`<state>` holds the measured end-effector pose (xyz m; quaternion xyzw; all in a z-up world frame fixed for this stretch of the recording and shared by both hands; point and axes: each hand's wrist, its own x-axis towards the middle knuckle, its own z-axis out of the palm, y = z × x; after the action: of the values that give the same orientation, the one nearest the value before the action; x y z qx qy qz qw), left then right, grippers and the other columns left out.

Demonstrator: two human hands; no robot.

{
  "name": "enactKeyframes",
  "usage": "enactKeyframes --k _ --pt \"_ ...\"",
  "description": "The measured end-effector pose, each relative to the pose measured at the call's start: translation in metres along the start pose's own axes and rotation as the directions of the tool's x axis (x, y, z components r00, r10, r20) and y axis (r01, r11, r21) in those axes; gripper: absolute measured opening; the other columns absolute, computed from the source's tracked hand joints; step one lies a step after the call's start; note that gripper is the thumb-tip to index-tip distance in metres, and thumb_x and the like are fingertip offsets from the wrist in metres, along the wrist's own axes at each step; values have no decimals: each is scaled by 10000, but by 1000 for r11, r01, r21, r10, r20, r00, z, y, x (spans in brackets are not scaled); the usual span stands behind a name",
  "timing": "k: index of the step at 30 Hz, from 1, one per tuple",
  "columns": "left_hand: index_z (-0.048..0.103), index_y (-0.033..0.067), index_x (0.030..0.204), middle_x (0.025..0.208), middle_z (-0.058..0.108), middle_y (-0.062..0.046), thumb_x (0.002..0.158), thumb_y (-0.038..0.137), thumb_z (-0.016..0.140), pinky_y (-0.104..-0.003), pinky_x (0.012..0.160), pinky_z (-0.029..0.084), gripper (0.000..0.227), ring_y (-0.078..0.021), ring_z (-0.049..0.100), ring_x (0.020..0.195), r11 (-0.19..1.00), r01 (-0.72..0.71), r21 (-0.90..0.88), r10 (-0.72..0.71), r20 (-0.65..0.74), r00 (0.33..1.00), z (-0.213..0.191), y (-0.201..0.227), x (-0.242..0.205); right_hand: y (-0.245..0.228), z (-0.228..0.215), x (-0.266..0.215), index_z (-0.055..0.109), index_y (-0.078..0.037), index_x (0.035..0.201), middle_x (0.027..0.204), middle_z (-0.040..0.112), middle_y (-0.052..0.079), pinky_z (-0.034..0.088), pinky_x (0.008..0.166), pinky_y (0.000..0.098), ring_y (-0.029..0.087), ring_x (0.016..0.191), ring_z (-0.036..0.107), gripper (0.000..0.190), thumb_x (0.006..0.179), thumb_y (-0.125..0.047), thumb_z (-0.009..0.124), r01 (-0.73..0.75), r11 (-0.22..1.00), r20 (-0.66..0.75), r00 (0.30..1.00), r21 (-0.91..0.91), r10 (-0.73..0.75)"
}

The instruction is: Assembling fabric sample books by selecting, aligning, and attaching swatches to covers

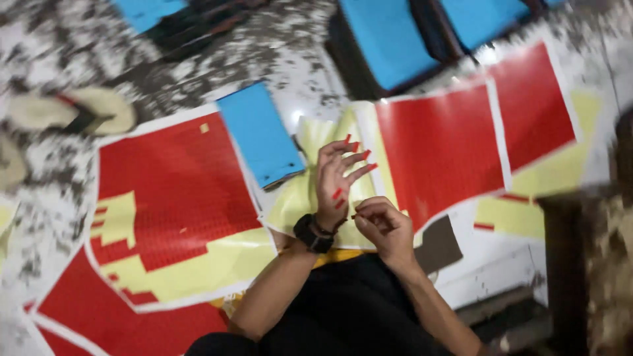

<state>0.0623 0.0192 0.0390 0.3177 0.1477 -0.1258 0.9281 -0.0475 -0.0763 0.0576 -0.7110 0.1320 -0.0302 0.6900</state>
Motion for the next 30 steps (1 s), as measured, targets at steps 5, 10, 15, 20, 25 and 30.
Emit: enactKeyframes --k 5,10,15,20,25,30 --pt "490 53 1259 1214 571 -191 1003 298 504 -608 894 572 355 -345 649 1069 983 -158 -95 150 -91 985 -15 26 10 -23 45 27 726 45 927 964 658 150 574 728 295 167 816 660 143 832 25 831 29 1000 125 992 -10 -28" --pt "529 -1 1201 1204 554 -219 1021 281 487 -620 881 567 337 -381 639 1080 934 -357 2 351 -186 918 -37 78 0 -16 64 61 631 40 1161 984 643 115 574 722 271 155 837 659 509 748 -41 917 38 996 227 974 -78 -20" --pt "704 45 1002 1191 641 -186 1066 240 436 -535 1011 509 337 -405 613 1200 635 -413 653 511 46 858 -69 164 -28 -44 94 128 708 48 1096 1006 696 220 590 802 401 324 925 732 186 928 12 779 420 881 482 831 -216 -278" --pt "741 122 931 1150 675 -104 1064 264 466 -466 1061 467 338 -341 620 1241 489 -384 783 540 74 839 -82 186 -36 -60 132 159 786 -21 1018 886 755 144 626 734 369 281 831 762 108 912 -42 779 436 875 703 690 -212 -173" --pt "736 122 882 1071 696 -78 1056 252 482 -436 1094 439 334 -303 618 1256 461 -361 811 521 82 849 -92 184 -27 -60 140 171 789 -20 947 785 760 156 612 671 382 252 721 744 53 900 -26 766 427 873 773 627 -237 -96" --pt "706 93 858 1078 686 -143 1057 288 466 -492 1154 338 368 -369 548 1313 522 -237 819 388 19 921 -90 185 -18 -58 138 177 781 -18 978 810 753 170 603 648 394 268 747 744 75 917 -45 748 423 877 794 602 -226 -86"
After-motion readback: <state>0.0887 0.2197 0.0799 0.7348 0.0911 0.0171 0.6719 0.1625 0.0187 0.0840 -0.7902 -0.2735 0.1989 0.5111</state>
